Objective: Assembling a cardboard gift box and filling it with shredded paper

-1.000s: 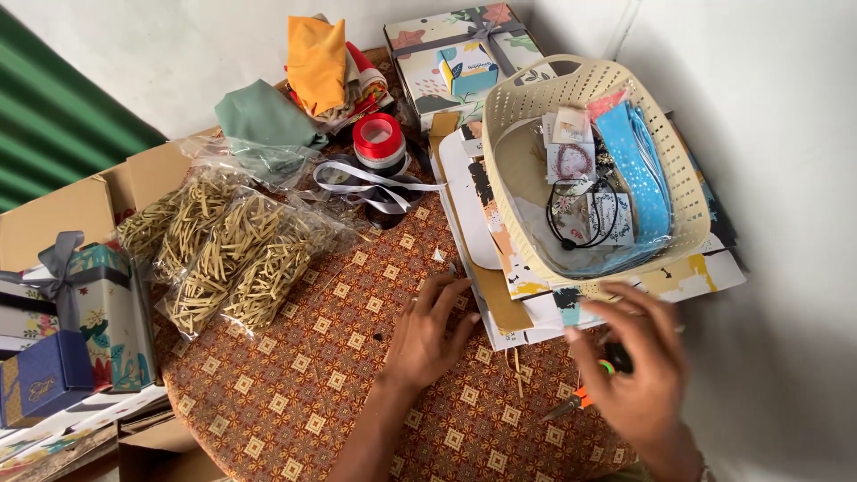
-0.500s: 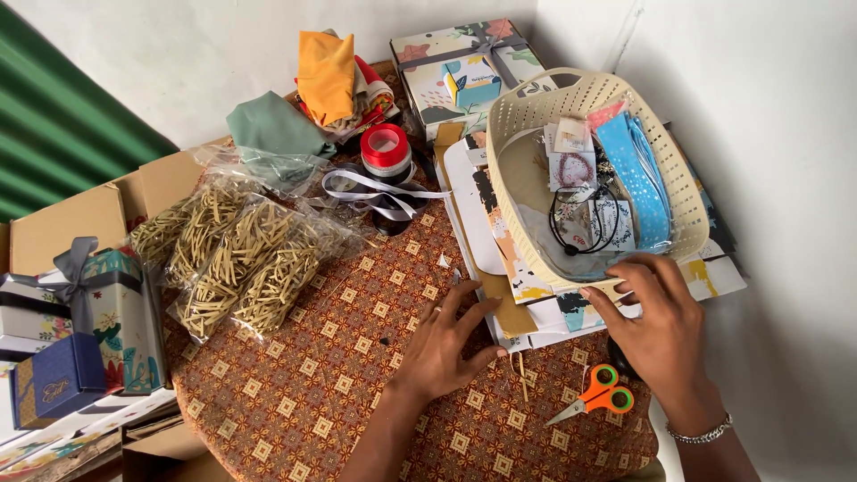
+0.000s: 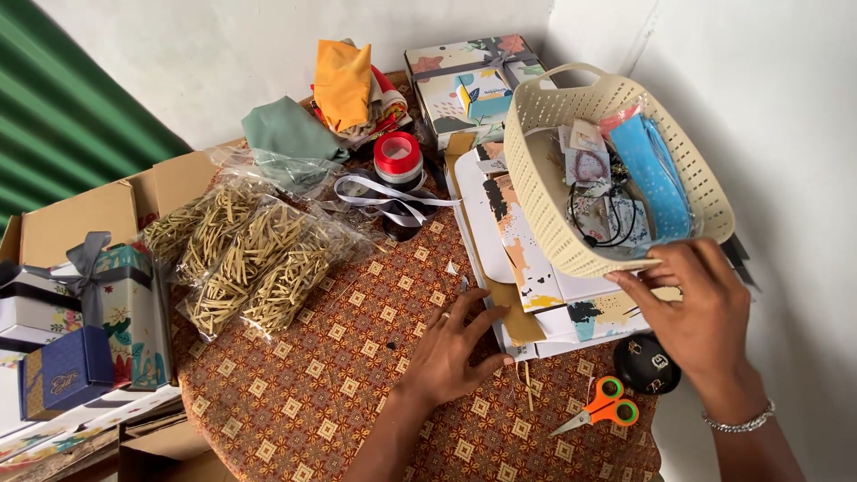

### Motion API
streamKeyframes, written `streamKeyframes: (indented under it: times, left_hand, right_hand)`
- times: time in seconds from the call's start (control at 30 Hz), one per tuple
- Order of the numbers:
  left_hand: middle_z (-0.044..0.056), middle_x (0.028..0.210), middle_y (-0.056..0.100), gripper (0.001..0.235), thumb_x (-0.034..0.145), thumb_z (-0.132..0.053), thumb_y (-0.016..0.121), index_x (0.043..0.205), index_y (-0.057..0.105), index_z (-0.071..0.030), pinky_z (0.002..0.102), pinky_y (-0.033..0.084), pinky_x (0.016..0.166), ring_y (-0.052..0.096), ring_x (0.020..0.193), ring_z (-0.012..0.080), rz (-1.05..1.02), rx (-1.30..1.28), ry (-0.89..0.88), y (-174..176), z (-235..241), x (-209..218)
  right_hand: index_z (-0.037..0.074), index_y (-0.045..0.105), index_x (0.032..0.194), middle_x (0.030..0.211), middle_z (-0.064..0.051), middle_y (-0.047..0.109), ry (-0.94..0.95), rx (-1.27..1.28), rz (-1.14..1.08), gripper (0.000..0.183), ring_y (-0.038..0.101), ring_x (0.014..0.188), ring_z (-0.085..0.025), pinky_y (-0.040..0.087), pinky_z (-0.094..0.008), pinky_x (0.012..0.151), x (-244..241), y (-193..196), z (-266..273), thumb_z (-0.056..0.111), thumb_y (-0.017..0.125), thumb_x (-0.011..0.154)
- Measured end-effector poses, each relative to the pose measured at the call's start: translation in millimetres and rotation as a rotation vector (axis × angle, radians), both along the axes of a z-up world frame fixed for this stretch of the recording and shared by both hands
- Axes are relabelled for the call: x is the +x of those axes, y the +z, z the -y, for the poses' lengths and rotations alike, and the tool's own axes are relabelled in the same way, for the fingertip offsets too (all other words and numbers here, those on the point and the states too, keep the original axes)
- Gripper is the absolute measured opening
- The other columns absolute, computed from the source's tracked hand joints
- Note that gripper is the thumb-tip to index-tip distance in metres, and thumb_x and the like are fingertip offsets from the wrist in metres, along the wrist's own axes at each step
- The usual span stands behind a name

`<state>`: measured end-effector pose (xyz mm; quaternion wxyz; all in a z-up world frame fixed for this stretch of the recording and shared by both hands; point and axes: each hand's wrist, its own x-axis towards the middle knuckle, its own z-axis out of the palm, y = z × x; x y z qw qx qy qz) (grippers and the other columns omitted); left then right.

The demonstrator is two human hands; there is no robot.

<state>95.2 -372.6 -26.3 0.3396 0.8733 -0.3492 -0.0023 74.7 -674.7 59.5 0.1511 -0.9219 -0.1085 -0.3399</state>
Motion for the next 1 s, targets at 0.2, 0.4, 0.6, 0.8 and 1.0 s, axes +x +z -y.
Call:
streamKeyframes:
  times: [0.2,0.4,0.6,0.8,1.0]
  left_hand:
    - [0.02,0.153,0.037,0.065,0.094,-0.046,0.069,0.146,0.046,-0.015,0.07,0.04,0.106,0.063,0.117,0.0404,0.021,-0.014,-0.016,1,-2,0]
    - [0.02,0.152,0.037,0.069,0.091,-0.042,0.074,0.148,0.044,-0.018,0.069,0.04,0.108,0.063,0.116,0.0403,0.024,-0.004,-0.017,-1,-3,1]
    - [0.021,0.147,0.04,0.066,0.092,-0.045,0.07,0.146,0.048,-0.015,0.065,0.044,0.105,0.059,0.12,0.0392,0.044,-0.011,-0.026,2,-3,2]
    - [0.022,0.148,0.04,0.069,0.088,-0.041,0.075,0.146,0.048,-0.015,0.067,0.042,0.104,0.057,0.119,0.0445,0.009,0.012,-0.019,6,-4,1]
    - [0.022,0.15,0.039,0.067,0.09,-0.044,0.071,0.147,0.048,-0.015,0.067,0.041,0.105,0.056,0.12,0.0443,-0.03,0.014,-0.027,8,-4,2]
  right_hand:
    - [-0.003,0.068,0.104,0.103,-0.014,0.065,0.065,-0.035,0.002,0.04,0.071,0.076,-0.019,0.055,-0.034,0.072,33,21,2,0.019,0.096,0.086]
    - [-0.003,0.067,0.107,0.107,-0.015,0.065,0.132,-0.06,0.004,0.041,0.07,0.076,-0.021,0.056,-0.033,0.071,78,34,5,0.018,0.097,0.089]
    - [-0.001,0.066,0.104,0.108,-0.013,0.064,0.194,-0.161,0.054,0.042,0.071,0.076,-0.021,0.058,-0.035,0.072,136,42,4,0.022,0.099,0.092]
    - [0.003,0.066,0.103,0.103,-0.01,0.062,0.227,-0.197,0.077,0.044,0.067,0.073,-0.02,0.054,-0.036,0.068,202,36,-4,0.025,0.102,0.091]
    - [0.001,0.073,0.113,0.104,-0.011,0.061,0.291,-0.222,0.117,0.048,0.064,0.076,-0.024,0.054,-0.04,0.066,262,27,-24,0.027,0.102,0.086]
